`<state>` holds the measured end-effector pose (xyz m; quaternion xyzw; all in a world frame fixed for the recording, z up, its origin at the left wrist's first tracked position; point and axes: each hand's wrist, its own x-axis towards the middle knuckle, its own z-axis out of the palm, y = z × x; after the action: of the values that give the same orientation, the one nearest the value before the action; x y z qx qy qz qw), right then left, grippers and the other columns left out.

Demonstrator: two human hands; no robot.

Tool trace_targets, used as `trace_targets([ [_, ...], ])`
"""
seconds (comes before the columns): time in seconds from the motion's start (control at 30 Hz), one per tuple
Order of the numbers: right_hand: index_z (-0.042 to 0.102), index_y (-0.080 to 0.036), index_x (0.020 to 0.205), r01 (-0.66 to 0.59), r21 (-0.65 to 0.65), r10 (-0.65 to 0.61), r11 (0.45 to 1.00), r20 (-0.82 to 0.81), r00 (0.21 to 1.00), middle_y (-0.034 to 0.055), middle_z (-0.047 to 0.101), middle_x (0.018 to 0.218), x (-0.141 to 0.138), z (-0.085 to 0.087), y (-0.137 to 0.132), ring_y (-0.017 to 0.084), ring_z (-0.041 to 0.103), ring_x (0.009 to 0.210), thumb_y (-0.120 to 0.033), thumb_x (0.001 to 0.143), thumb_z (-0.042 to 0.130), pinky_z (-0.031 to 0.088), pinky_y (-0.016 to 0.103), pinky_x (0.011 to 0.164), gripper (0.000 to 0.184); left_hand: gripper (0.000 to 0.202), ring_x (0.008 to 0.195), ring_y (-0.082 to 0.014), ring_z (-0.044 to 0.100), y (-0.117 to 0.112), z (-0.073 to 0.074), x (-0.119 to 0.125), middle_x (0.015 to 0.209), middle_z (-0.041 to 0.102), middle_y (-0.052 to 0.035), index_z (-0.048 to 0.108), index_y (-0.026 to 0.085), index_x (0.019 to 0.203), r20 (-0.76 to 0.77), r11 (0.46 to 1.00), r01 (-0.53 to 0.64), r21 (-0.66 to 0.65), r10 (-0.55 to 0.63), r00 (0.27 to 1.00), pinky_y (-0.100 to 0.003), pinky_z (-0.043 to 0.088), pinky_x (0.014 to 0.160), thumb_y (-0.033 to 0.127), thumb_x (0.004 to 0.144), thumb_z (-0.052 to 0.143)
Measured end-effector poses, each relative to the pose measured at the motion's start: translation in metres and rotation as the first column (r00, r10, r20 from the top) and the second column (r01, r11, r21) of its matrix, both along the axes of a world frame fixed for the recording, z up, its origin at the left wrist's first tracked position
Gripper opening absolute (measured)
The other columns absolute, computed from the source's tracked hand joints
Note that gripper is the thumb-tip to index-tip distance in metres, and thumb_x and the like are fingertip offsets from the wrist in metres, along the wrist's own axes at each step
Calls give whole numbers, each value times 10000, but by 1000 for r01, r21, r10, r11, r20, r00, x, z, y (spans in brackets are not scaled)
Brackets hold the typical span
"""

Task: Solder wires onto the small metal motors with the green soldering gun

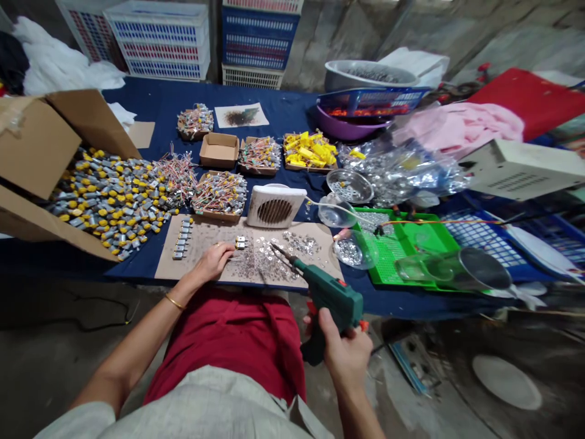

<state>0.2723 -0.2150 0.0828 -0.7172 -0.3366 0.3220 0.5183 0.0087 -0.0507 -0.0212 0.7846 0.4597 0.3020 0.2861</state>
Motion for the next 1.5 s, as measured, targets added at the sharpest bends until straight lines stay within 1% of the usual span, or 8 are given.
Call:
trace_targets([
  [0.13,682,-114,797,81,150,-76,985,-40,996,98,688,626,12,26,5,189,606,430,-572,683,744,523,311,410,477,188,828,-149,604,0,27,5,870,647,-47,602,152,929,171,959,33,-280,16,985,-279,488,797,282,896,470],
  [0.2,679,-122,793,68,185,-76,980,35,996,87,680,614,20,33,5,185,600,429,-568,705,728,511,302,406,457,206,716,-125,595,-2,37,18,807,630,-26,587,143,949,263,861,152,-485,-22,965,-250,494,697,312,871,497],
  [0.27,654,-142,654,-3,110,-19,994,195,981,66,635,520,24,31,2,175,573,402,-577,737,689,474,281,388,444,221,610,-107,563,-3,40,36,720,599,-2,575,135,949,312,722,267,-639,-75,947,-234,479,617,322,853,507],
  [0.33,605,-167,546,-61,2,56,998,344,937,50,591,456,24,22,-2,165,549,388,-581,777,639,445,268,387,475,211,551,-101,531,-4,37,54,650,568,15,575,130,911,288,651,299,-698,-127,949,-226,457,573,316,848,497],
  [0.37,595,-176,536,-77,-25,80,997,393,916,44,585,450,23,16,-5,164,549,396,-580,794,615,444,267,400,480,204,542,-104,523,-3,34,61,632,561,16,577,129,880,250,663,288,-691,-155,956,-225,447,564,310,849,487],
  [0.53,628,-189,589,-135,-73,154,988,473,867,37,595,479,20,0,-15,189,600,489,-570,832,562,467,273,473,457,194,642,-148,567,3,26,77,688,619,-25,604,142,806,-34,876,199,-440,-237,971,-256,445,657,249,861,452],
  [0.63,615,-194,577,-150,-93,177,984,502,847,40,604,491,25,0,-14,192,609,508,-565,844,544,469,276,495,462,180,766,-178,599,3,23,78,770,658,-57,628,151,804,-127,921,212,-327,-265,956,-277,447,758,231,861,478],
  [1.5,662,-197,691,-248,-85,254,965,545,799,33,600,518,13,-12,13,205,616,575,-497,865,542,464,273,548,368,181,815,-190,611,6,22,95,830,677,-75,648,156,854,-249,959,39,-281,-112,962,-293,447,788,198,857,472],
])
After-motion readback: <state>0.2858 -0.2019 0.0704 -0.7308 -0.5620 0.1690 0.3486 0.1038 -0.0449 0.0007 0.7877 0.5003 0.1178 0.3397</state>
